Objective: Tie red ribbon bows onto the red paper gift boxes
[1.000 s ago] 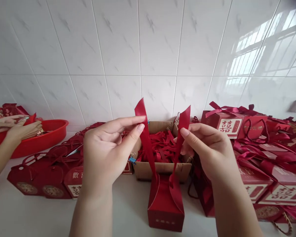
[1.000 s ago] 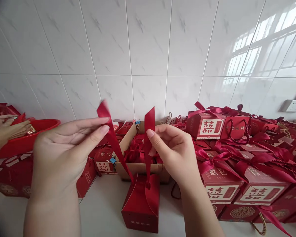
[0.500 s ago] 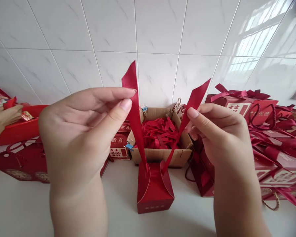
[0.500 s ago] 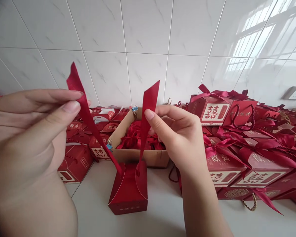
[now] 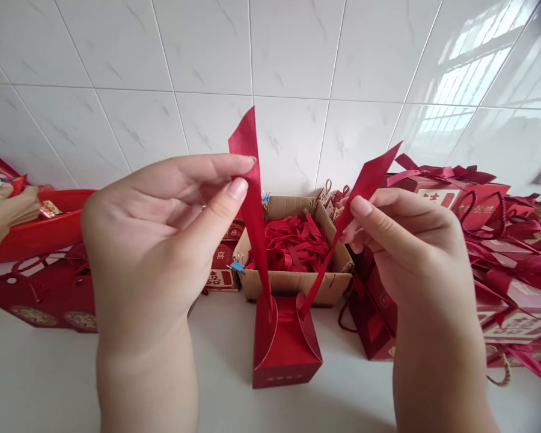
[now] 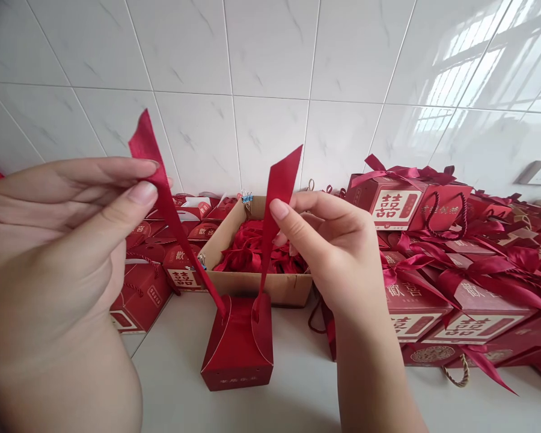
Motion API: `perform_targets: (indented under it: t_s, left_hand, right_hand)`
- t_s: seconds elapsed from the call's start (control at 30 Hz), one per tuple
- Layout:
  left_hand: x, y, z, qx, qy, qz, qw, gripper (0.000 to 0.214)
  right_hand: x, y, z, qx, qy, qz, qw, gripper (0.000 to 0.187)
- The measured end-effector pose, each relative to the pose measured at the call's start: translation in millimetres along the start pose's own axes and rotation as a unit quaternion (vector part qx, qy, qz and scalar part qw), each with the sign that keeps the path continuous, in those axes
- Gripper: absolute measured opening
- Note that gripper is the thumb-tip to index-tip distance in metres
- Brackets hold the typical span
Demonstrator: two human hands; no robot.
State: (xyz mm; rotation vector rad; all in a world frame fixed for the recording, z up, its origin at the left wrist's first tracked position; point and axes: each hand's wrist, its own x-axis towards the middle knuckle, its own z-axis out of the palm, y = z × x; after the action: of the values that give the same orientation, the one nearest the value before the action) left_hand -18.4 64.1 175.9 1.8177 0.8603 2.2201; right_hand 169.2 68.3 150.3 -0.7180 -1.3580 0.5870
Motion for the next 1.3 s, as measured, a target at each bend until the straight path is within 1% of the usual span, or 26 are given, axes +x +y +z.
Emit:
perform_targets:
  t_s: [0.1,0.2,0.3,0.4,0.57,0.7,0.77,0.83,0.93,1.07,1.17,1.23,1.3]
  left_hand:
    - [-0.2,-1.2,1.9,-0.011,0.021,0.007,1.000,0.020]
    - [-1.1,-3.0,3.9,-0.026,0.026,-0.010,0.999,0.021]
    - [-1.9,-3.0,6.1,-0.046,0.017,-0.027,0.998,0.021]
    - [-3.4,0.5,8.3,-0.051,0.011,-0.043,0.998,0.021]
    - [-6.7,8.0,7.5,-0.015,-0.013,-0.053,0.998,0.023]
    - [-7.1,8.2,6.9,0.000,-0.030,-0.051,0.998,0.022]
    - [-6.8,7.1,8.2,-0.001,-0.032,-0.048,0.998,0.022]
    - [-7.0,5.7,9.7,-0.008,-0.035,-0.046,0.998,0.025]
    - [-8.1,3.7,10.4,-0.035,-0.077,-0.054,0.995,0.036]
    - [-10.2,2.1,9.9,-0.052,-0.136,-0.042,0.988,0.017]
    - [-10.9,1.9,10.9,-0.052,-0.180,-0.052,0.981,0.014]
    - [-10.7,1.8,12.2,-0.053,-0.187,-0.078,0.978,0.013]
    - [-10.3,1.9,13.6,-0.058,-0.174,-0.109,0.977,0.018]
  right_hand:
    - [0.1,0.0,0.6,-0.003,0.009,-0.003,1.000,0.013]
    - [0.8,0.4,1.2,0.019,0.009,-0.002,1.000,0.010]
    - [1.8,1.8,2.6,0.046,0.005,0.001,0.999,0.007]
    - [2.7,4.5,4.2,0.065,0.005,-0.013,0.998,0.005]
    - [3.3,7.8,4.8,0.082,-0.002,-0.026,0.996,0.004]
    - [3.4,6.3,4.1,0.116,-0.016,-0.013,0.993,0.005]
    - [3.3,5.3,4.6,0.134,-0.021,0.004,0.991,0.006]
    - [2.9,4.9,6.2,0.147,-0.029,0.021,0.988,0.007]
    - [1.7,4.7,10.6,0.157,-0.049,0.031,0.986,0.004]
    - [0.5,4.0,16.5,0.151,-0.075,0.051,0.984,0.003]
    - [-0.3,3.1,18.9,0.163,-0.094,0.053,0.981,0.003]
    - [-1.0,2.7,19.3,0.175,-0.109,0.045,0.977,0.003]
    - [-2.0,2.6,19.1,0.172,-0.121,0.040,0.977,0.004]
